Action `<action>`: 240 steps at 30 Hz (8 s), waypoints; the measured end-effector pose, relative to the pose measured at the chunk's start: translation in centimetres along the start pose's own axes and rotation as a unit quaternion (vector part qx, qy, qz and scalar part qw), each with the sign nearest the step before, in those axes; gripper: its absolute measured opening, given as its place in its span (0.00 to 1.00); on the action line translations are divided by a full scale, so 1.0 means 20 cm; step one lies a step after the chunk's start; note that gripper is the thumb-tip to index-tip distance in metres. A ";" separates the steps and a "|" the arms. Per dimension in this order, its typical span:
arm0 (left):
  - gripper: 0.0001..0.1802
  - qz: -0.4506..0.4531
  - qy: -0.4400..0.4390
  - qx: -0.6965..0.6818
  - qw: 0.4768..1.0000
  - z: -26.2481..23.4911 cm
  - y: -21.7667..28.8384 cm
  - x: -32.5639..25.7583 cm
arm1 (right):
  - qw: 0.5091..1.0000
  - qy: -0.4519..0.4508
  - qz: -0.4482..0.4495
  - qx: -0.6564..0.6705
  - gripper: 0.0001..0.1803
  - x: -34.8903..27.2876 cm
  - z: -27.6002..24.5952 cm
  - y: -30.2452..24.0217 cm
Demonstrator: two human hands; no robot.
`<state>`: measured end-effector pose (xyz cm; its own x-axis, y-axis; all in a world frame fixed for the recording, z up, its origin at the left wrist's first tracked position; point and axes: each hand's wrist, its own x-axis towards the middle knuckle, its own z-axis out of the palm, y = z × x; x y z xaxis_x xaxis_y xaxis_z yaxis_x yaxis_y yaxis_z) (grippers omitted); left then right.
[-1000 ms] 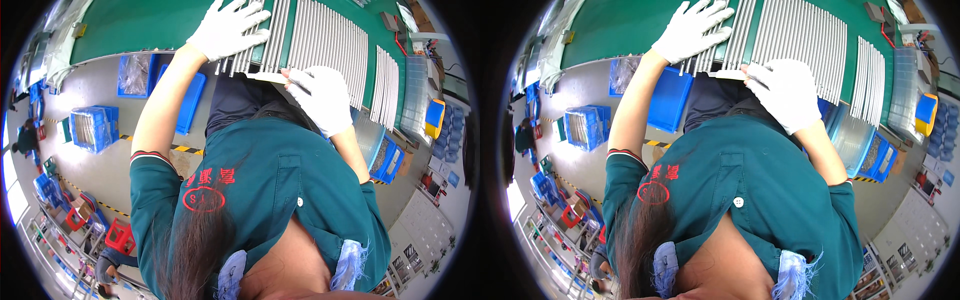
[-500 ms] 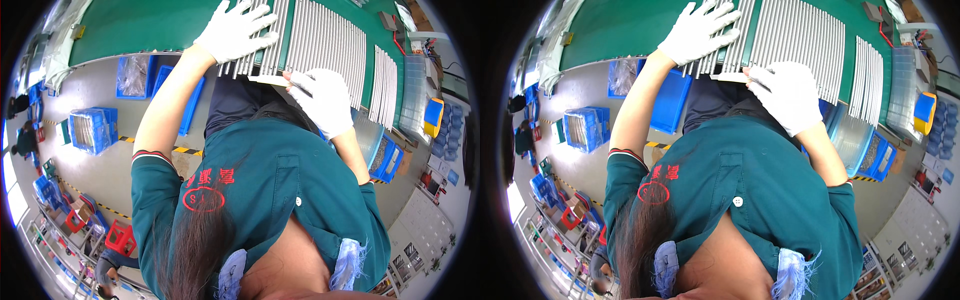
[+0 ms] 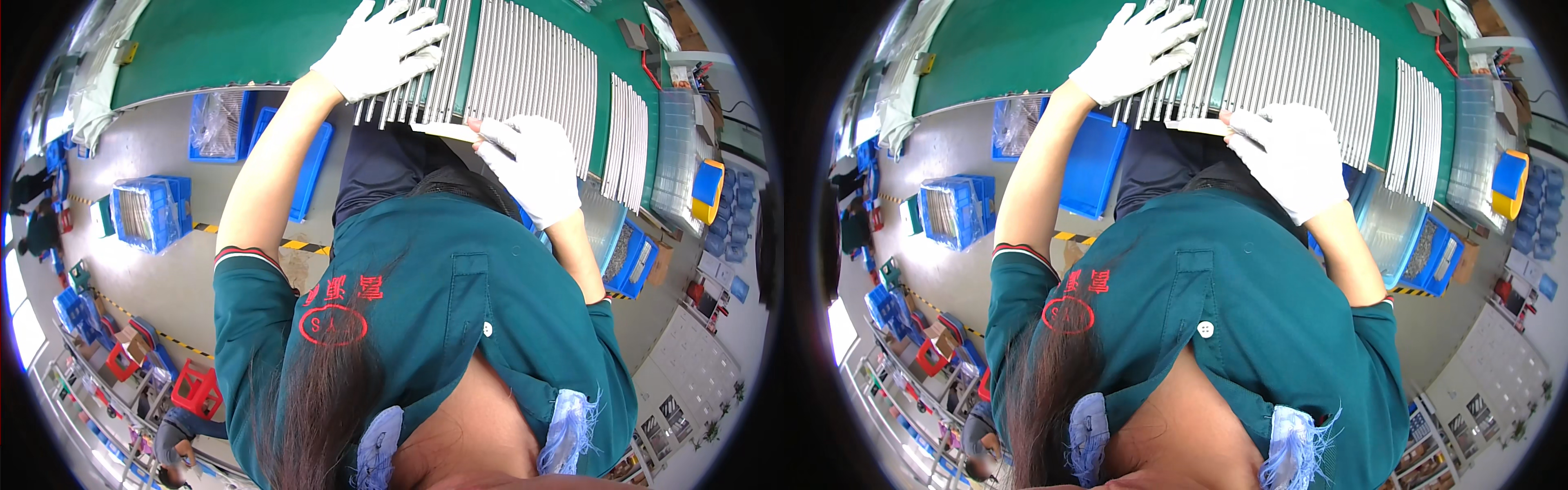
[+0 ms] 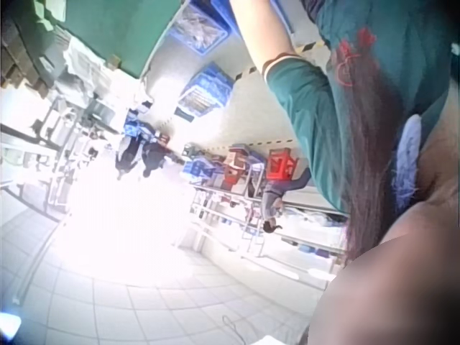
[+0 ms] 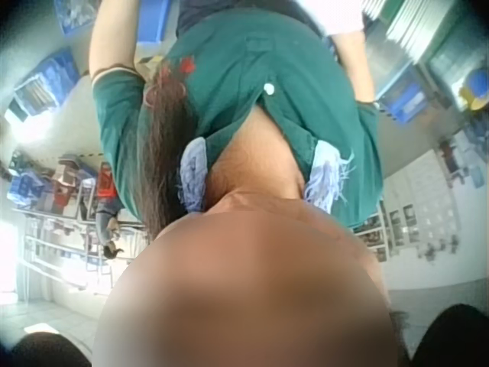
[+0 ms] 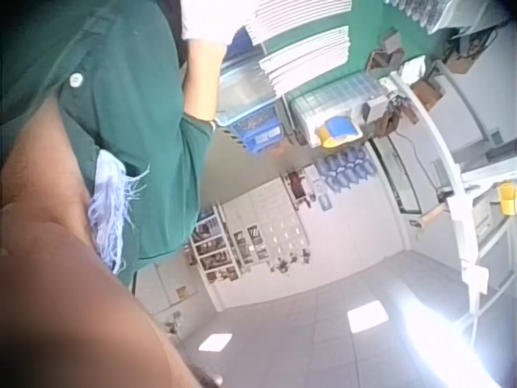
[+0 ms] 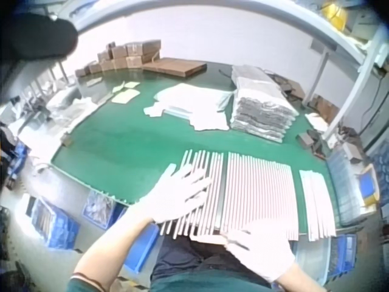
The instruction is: Arranging and aligning thin metal tubes on a green assembly table using a wooden spacer tool.
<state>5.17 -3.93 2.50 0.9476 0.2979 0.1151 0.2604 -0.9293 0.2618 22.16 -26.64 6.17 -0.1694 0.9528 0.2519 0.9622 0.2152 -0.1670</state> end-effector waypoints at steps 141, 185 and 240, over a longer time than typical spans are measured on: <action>0.31 0.021 0.108 -0.047 0.993 0.00 -0.12 -0.09 | 0.999 0.037 0.000 -0.015 0.13 0.08 0.08 -0.07; 0.25 0.095 0.162 0.048 0.981 0.03 -0.10 -0.08 | 1.000 0.000 0.018 0.001 0.14 0.04 0.04 -0.08; 0.29 0.047 0.115 0.016 0.992 0.00 -0.07 -0.07 | 1.000 0.008 0.010 -0.015 0.12 0.05 0.06 -0.10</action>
<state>3.40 -3.07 1.96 0.9018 0.2477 0.3540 0.1814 -0.9607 0.2101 19.83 -25.95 5.59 -0.1463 0.9532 0.2645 0.9714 0.1890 -0.1439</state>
